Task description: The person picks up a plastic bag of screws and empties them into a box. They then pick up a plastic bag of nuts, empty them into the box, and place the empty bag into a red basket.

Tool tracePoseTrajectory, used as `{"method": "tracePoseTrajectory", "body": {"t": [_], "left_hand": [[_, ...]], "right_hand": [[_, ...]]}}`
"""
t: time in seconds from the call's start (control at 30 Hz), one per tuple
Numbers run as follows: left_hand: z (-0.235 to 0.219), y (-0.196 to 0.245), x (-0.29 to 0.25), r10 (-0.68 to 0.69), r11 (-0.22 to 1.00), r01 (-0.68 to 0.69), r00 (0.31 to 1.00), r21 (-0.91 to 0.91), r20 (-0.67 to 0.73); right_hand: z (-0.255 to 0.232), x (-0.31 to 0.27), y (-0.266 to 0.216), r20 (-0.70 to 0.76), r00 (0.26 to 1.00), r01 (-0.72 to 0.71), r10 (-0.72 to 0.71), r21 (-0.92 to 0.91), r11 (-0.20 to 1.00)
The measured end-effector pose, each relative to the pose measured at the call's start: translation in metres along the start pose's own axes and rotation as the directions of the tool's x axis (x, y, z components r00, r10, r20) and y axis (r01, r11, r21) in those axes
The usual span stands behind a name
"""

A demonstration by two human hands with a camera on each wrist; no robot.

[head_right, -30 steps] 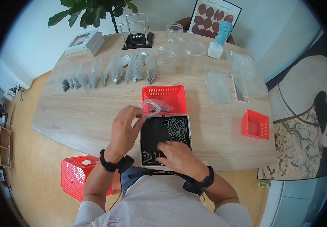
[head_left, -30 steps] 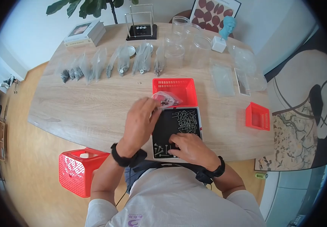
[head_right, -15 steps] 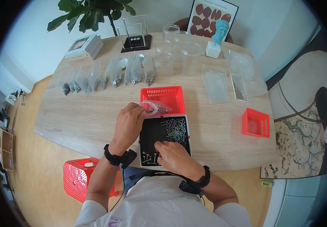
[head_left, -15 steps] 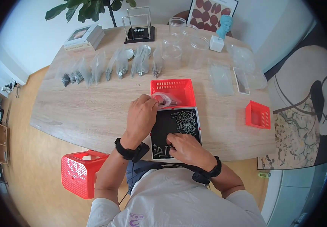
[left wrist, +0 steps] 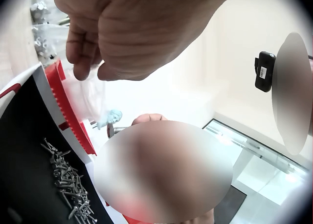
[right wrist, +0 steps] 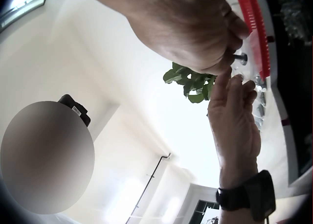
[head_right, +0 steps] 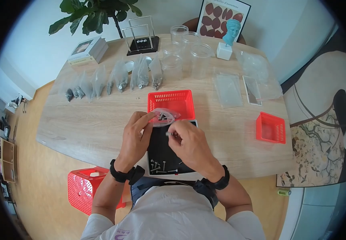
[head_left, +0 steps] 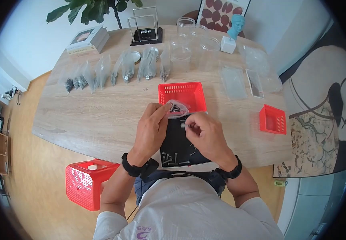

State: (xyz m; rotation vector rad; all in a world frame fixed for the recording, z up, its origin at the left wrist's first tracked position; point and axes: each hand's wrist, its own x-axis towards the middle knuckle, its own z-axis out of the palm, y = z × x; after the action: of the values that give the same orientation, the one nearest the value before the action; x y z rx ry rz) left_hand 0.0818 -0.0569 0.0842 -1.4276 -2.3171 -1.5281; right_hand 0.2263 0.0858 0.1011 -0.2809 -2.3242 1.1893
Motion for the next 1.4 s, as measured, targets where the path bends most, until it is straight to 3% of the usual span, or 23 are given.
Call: {"method": "tracePoseTrajectory", "body": {"t": [0.23, 0.33, 0.4, 0.47, 0.5, 0.57, 0.63, 0.8, 0.93, 1.2, 1.27, 1.4], "left_hand": [[-0.002, 0.003, -0.023, 0.015, 0.999, -0.012, 0.997, 0.037, -0.082], [-0.006, 0.005, -0.037, 0.006, 0.999, -0.007, 1.0, 0.049, 0.004], [-0.009, 0.007, -0.047, 0.108, 0.977, -0.15, 0.96, 0.149, 0.258], [-0.008, 0.005, -0.054, 0.142, 0.968, -0.204, 0.924, 0.144, 0.355], [-0.007, 0.004, -0.057, 0.186, 0.952, -0.271, 0.883, 0.144, 0.43], [-0.004, 0.003, -0.059, 0.206, 0.941, -0.307, 0.855, 0.143, 0.477], [0.0, 0.001, -0.059, 0.23, 0.927, -0.348, 0.823, 0.141, 0.52], [0.002, 0.002, -0.054, 0.159, 0.909, -0.365, 0.749, 0.2, 0.644], [0.007, -0.002, -0.055, 0.174, 0.888, -0.391, 0.774, 0.243, 0.608], [-0.008, 0.0, -0.035, 0.218, 0.924, -0.333, 0.862, 0.187, 0.458], [-0.016, 0.003, -0.018, 0.277, 0.894, -0.354, 0.919, 0.276, 0.28], [-0.02, 0.017, 0.015, 0.268, 0.831, -0.292, 0.956, 0.474, 0.117]], "right_hand": [[0.02, 0.036, 0.009, -0.154, 0.979, 0.121, -0.133, -0.085, 0.989], [0.016, 0.032, 0.009, -0.145, 0.983, 0.103, -0.113, -0.075, 0.992], [0.004, 0.015, 0.004, -0.107, 0.992, 0.055, -0.061, -0.057, 0.997], [-0.014, 0.004, -0.001, 0.23, 0.972, -0.002, 0.045, -0.186, 0.983], [-0.019, -0.003, 0.002, 0.231, 0.971, -0.019, 0.062, -0.187, 0.982], [-0.028, -0.019, 0.006, 0.54, 0.837, 0.037, 0.095, -0.23, 0.973], [-0.029, -0.031, 0.005, 0.58, 0.798, -0.004, 0.16, -0.26, 0.966], [-0.019, -0.04, 0.017, 0.629, 0.77, 0.04, 0.106, -0.213, 0.976], [-0.011, -0.033, 0.023, 0.667, 0.741, 0.066, 0.075, -0.184, 0.981], [-0.005, -0.036, 0.026, 0.641, 0.766, 0.136, 0.046, -0.231, 0.963], [-0.005, -0.035, 0.023, 0.637, 0.768, 0.133, 0.067, -0.261, 0.956], [-0.006, -0.035, 0.026, 0.638, 0.768, 0.122, 0.056, -0.231, 0.965]]}}
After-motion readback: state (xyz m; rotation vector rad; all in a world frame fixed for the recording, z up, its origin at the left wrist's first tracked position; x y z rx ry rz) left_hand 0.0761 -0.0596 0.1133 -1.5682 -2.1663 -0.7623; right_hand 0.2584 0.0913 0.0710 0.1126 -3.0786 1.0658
